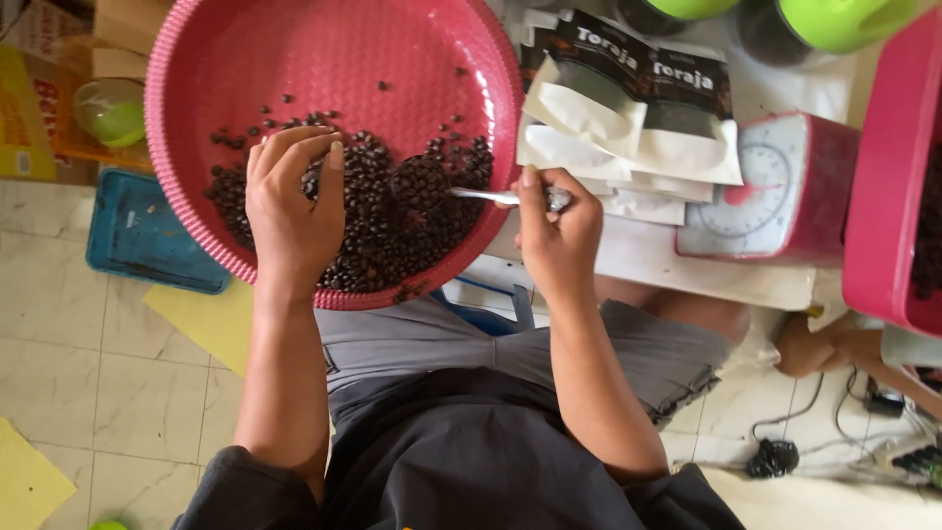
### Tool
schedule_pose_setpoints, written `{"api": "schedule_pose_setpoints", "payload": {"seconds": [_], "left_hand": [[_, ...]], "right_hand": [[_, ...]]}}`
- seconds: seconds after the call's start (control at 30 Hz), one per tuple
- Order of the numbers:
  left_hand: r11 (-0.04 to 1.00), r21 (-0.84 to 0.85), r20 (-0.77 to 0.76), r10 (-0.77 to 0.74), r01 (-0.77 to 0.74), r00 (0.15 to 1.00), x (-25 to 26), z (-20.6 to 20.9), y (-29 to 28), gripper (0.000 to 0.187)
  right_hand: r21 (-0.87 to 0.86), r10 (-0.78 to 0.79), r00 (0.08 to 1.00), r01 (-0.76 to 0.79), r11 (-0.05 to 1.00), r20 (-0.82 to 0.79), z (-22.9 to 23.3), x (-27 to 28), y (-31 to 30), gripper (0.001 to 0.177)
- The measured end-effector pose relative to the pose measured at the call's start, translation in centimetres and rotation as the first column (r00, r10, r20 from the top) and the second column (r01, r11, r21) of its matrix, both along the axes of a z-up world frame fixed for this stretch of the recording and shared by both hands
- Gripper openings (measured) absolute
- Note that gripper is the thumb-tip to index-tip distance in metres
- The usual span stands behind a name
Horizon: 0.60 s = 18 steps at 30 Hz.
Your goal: Sorting roasted coffee beans in a tray and scooping them into bags or containers.
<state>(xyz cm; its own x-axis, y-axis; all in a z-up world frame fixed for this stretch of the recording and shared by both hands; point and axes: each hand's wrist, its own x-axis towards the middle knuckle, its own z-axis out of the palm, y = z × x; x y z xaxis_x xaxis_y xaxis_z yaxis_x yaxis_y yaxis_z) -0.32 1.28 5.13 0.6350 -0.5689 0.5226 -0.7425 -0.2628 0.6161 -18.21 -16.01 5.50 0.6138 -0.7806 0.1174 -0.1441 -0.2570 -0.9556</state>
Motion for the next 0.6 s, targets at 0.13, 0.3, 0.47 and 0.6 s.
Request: {"api": "schedule_pose_setpoints", "payload": {"seconds": [0.13,0.3,0.47,0.6], "left_hand": [[0.999,-0.051,-0.089,0.004,-0.009,0.996,-0.6,1.6,1.2,0.010],[0.978,-0.205,-0.206,-0.071,0.028,0.976,-0.7,4.0,3.2,0.017],[0.999,-0.036,-0.124,-0.011,0.007,0.992,-1.2,5.3,5.7,0.022],[0.954,0.300,-0.022,-0.018,0.023,1.000,-3.8,2.1,6.0,0.108]], "right_hand": [[-0.003,0.007,1.000,-0.007,1.000,-0.002,0.5,0.0,0.2,0.030],[0.029,-0.023,0.999,0.022,0.999,0.028,0.4,0.3,0.0,0.025],[0.033,-0.003,1.000,0.002,0.999,0.015,0.2,0.7,0.3,0.022],[0.092,-0.010,1.000,0.010,0.996,-0.008,-0.3,0.9,0.5,0.021]]}}
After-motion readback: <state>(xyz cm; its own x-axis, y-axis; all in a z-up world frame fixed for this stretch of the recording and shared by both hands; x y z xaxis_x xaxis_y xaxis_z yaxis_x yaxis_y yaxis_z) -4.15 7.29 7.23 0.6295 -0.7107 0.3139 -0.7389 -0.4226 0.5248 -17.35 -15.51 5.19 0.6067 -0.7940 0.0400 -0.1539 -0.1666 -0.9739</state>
